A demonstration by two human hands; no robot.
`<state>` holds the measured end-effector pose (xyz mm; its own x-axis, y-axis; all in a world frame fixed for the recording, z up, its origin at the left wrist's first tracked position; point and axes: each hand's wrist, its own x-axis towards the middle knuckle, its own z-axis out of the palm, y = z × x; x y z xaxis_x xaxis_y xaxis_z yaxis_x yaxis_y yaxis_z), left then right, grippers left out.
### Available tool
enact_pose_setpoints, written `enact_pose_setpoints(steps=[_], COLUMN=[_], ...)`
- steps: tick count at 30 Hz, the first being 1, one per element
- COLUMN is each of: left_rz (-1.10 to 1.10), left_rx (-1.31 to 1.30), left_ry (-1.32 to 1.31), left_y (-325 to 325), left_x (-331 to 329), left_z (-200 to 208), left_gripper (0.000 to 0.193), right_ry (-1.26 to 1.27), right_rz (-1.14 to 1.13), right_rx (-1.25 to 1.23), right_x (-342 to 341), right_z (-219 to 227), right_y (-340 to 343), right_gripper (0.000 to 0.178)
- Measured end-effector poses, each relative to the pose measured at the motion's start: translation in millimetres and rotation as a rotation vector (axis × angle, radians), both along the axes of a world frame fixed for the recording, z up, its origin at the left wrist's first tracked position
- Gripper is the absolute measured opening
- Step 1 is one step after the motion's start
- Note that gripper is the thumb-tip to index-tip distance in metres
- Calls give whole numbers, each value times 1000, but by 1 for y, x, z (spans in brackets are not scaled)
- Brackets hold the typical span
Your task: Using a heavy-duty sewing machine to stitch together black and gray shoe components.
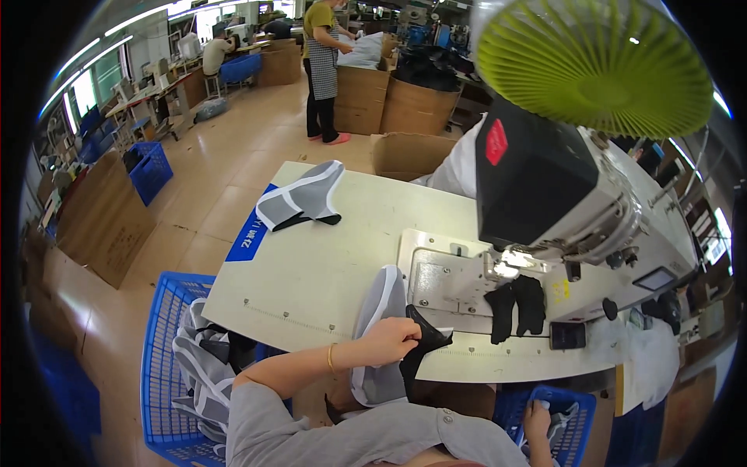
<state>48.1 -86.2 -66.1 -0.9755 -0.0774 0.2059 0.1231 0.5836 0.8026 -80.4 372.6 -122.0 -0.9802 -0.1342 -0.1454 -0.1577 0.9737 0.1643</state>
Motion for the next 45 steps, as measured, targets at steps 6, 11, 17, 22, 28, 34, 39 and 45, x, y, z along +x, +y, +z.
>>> enact_pose_setpoints(steps=[6, 11, 17, 22, 28, 34, 39, 45], left_rz=[192, 227, 62, 106, 241, 251, 193, 229], left_rx=[195, 266, 428, 509, 278, 244, 227, 212], left_ry=[84, 114, -13, -68, -5, 165, 12, 107], left_y=[-23, -46, -78, -89, -81, -77, -76, -78], left_x=[3, 16, 21, 11, 13, 14, 18, 12], left_z=[23, 27, 31, 6, -10, -3, -6, -12], left_gripper=[12, 12, 10, 11, 15, 16, 10, 9], right_ry=[-85, -38, 13, -92, -629, -822, -738, -716], right_rz=[761, 1061, 1063, 1040, 655, 508, 548, 530], right_rx=[-1054, -1278, -1081, -1062, -1091, -1227, -1198, -1138], right_x=[32, 49, 27, 9, -9, -6, -5, -2], right_z=[92, 119, 110, 93, 63, 63, 48, 57], right_y=[-179, -303, -377, -407, -421, -425, -423, -428], right_gripper=[18, 27, 25, 20, 17, 16, 16, 16])
